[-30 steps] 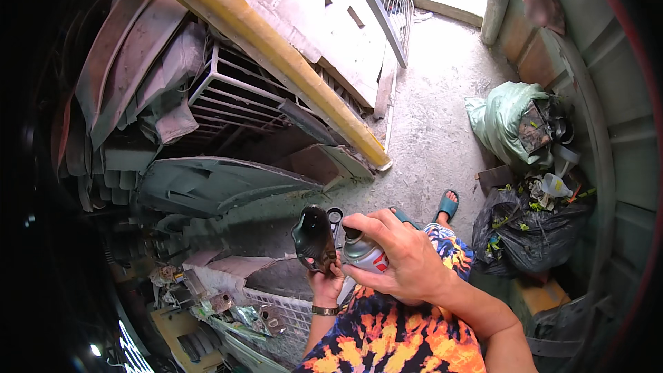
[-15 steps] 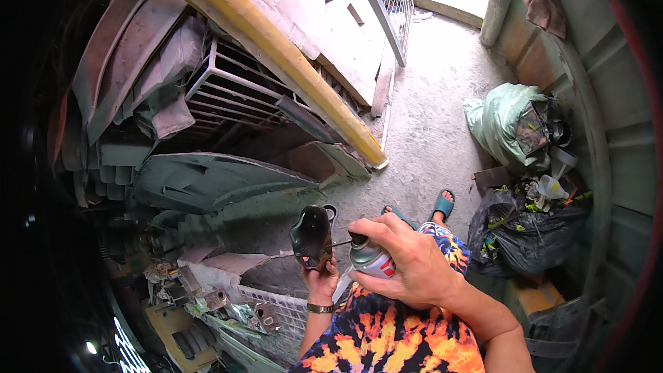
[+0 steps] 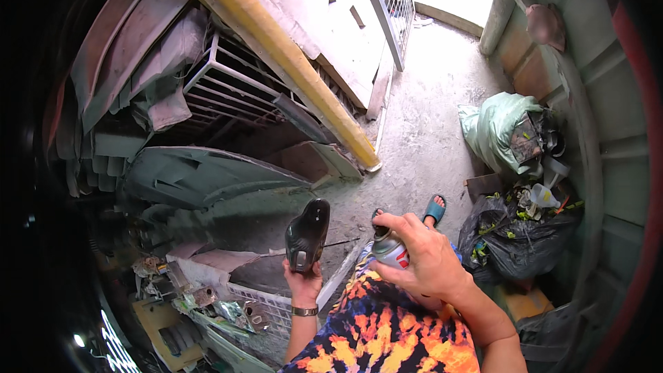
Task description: The person holds a black car mirror housing and spray paints it with a silver can. They rotate the part to cover multiple sides, then set the part down on a workbench.
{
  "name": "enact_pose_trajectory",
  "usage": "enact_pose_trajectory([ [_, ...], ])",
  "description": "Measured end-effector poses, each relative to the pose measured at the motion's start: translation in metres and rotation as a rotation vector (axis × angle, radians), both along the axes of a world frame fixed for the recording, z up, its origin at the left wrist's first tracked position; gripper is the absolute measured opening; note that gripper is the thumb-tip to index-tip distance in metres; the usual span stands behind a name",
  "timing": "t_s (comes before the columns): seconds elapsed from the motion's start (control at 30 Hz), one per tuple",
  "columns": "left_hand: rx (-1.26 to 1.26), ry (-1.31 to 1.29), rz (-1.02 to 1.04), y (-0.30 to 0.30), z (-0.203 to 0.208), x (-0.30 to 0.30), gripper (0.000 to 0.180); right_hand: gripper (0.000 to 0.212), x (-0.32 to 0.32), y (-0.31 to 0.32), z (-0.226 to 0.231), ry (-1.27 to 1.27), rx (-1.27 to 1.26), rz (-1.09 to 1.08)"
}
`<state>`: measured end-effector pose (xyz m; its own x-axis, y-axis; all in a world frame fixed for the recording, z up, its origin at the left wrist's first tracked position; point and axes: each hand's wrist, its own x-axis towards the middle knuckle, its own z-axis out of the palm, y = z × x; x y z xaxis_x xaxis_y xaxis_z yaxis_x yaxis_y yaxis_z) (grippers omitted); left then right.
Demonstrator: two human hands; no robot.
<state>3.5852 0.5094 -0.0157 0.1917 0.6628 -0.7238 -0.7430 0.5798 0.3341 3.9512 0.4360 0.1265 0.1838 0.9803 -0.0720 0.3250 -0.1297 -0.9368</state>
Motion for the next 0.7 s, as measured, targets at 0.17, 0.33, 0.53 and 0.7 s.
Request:
enact_pose_trajectory([
  [0.17, 0.027, 0.059, 0.03, 0.002, 0.031, 0.014, 0.051, 0.065, -0.009, 0.005, -0.019, -0.155, 0.01, -0.06],
  [0.33, 0.034, 0.213, 0.035, -0.006, 0.037, 0.02, 0.053, 0.064, -0.028, 0.015, -0.027, -0.301, 0.138, -0.02],
  [0.53, 0.057, 0.212, 0.036, -0.013, 0.035, 0.019, 0.054, 0.065, -0.031, 0.025, -0.043, -0.314, 0.096, -0.001],
  [0.7, 0.105, 0.245, 0.016, -0.011, 0.044, 0.014, 0.05, 0.071, -0.007, 0.002, -0.055, 0.043, -0.082, -0.192],
])
